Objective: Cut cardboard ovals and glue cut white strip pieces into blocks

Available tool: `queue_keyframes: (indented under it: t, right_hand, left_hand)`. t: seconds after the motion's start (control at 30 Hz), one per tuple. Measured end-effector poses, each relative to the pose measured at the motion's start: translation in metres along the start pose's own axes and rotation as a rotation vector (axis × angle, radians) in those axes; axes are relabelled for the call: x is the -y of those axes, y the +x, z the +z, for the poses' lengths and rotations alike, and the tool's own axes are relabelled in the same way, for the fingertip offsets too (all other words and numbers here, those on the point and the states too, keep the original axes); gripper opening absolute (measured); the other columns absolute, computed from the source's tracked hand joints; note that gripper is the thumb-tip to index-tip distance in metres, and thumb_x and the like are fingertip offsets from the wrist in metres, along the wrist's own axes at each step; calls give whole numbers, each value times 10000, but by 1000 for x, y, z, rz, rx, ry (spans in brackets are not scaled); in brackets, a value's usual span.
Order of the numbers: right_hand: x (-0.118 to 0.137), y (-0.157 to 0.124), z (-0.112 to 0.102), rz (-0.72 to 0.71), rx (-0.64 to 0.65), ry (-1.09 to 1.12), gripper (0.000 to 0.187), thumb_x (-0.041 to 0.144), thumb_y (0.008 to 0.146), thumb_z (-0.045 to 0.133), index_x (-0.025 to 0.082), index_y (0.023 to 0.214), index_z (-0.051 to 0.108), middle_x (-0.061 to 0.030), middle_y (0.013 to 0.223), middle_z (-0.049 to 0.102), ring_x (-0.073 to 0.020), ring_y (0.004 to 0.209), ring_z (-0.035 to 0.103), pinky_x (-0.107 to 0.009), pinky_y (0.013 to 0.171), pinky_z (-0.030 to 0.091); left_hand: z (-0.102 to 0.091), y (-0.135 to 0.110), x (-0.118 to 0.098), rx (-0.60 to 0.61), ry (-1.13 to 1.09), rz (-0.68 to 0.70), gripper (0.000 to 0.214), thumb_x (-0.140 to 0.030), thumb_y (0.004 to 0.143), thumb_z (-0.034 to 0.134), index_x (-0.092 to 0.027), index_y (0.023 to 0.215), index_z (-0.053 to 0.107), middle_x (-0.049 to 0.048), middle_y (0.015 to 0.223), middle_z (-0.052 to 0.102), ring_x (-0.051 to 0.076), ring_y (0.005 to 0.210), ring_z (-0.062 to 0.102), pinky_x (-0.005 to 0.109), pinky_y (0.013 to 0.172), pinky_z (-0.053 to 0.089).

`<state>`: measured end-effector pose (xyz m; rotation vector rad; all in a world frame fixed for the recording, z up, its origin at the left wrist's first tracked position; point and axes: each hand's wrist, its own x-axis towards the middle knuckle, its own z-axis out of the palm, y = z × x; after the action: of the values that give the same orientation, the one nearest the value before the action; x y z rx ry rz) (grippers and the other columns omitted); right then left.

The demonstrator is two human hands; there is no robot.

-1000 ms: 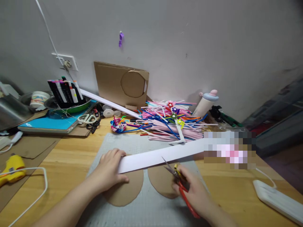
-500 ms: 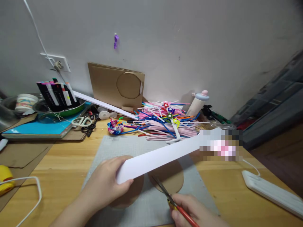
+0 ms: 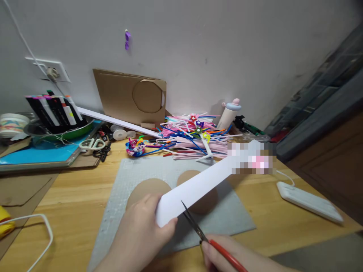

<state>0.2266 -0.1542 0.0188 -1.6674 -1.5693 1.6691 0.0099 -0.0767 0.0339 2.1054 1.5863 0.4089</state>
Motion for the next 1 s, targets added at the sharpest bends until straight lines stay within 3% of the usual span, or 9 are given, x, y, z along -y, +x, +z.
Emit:
queue_keyframes:
  t: [0.17,0.33,0.73,1.0]
  right_hand:
    - [6,-2,12,48,45,167,647,813,768,278,199,737,477,5,611,514,-139,577,471,-264,599,381]
    - [3,1,20,82,50,269,658,844,722,306,202,705,453,23,546,476,-118,493,423,-240,520,345]
    - [13,-4,19,40,-22,94,661,823,767,239,198,698,443,23,609,416,-130,575,390,-275,581,347]
    - [0,-1,24,37,-48,188,616,820,755,311,210,712,380,49,603,349,-105,548,331,-242,511,293]
  left_hand:
    - [0,-6,-10,31,38,13,297,-401,733,582,-233,974,620,63,895,674,276,836,615,327,665,366]
    - [-2,-10,-10,24,58,38,304,-408,737,582,-234,984,620,63,912,675,275,838,613,329,667,363]
    - [-3,-11,-14,42,61,28,283,-404,734,574,-229,952,620,70,906,670,274,835,610,319,650,351]
    - [-1,-10,-16,68,60,21,273,-419,746,561,-216,922,613,78,868,660,277,824,606,324,647,349]
